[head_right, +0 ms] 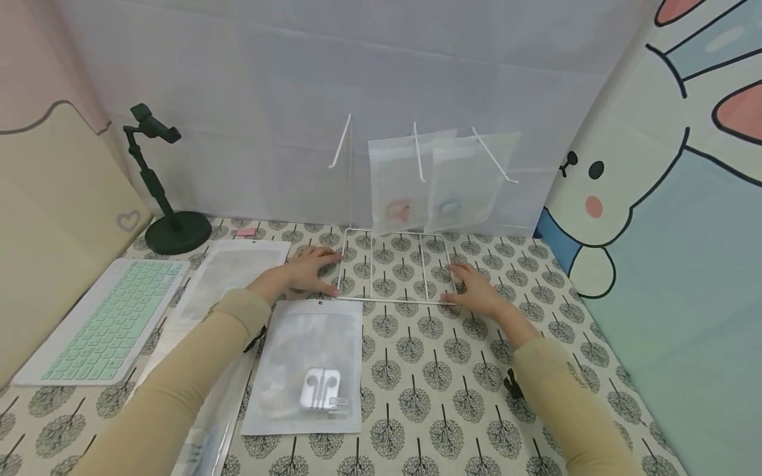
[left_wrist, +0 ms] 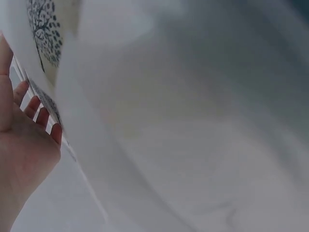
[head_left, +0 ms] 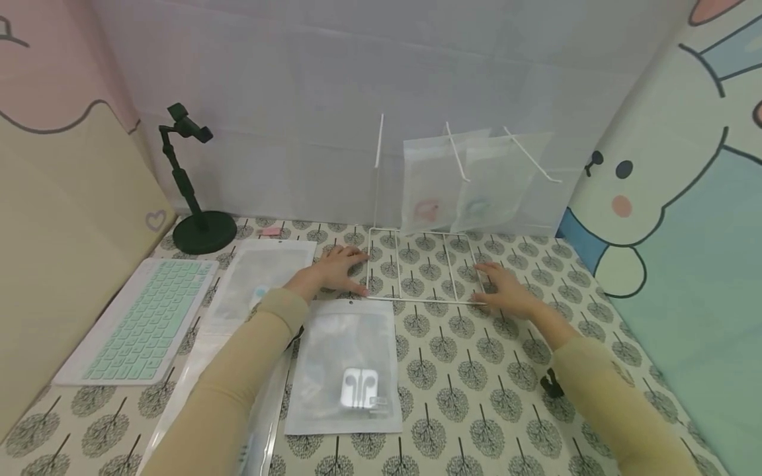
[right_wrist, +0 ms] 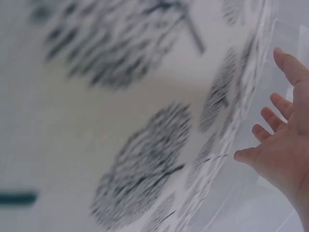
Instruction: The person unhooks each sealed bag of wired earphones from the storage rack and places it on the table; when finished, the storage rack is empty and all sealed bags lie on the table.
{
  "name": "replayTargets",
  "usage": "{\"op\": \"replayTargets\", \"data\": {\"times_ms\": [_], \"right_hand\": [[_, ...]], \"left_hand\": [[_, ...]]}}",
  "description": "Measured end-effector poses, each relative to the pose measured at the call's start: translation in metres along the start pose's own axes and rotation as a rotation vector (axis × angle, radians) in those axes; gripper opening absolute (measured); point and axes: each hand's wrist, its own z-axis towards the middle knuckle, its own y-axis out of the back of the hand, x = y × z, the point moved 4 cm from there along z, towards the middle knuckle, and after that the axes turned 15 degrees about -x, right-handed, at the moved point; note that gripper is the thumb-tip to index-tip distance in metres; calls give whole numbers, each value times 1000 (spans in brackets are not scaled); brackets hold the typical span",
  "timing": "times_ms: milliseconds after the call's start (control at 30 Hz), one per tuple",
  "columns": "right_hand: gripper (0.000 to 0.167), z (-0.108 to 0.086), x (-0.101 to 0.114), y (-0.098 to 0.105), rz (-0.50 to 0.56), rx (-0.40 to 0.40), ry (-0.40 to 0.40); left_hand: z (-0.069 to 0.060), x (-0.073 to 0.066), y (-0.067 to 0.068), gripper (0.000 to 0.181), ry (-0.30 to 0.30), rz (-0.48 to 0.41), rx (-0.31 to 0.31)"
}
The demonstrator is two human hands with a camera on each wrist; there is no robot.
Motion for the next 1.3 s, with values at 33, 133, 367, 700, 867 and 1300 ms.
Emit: {"op": "replayTargets", "data": {"times_ms": [33, 133, 367, 700, 867, 1300], "right_hand": [[74, 2, 5, 1, 15, -9, 2], [68, 10, 21, 5, 36, -36, 10], [64, 39, 61, 14, 132, -166, 50], [65, 71, 102, 17, 313, -308, 150], [71, 84, 102, 13, 268, -323, 83], [82, 106, 89, 23, 425, -348, -72]], "left_hand": [[0, 0, 0, 95, -2, 3, -5], [-1, 1, -2, 94, -23, 20, -21], [-1, 2, -8, 94, -41, 58, -43], [-2, 0, -3, 95, -9, 3, -20], [-2, 2, -3, 94, -1, -16, -9], [-3, -2, 1, 89, 17, -35, 14]]}}
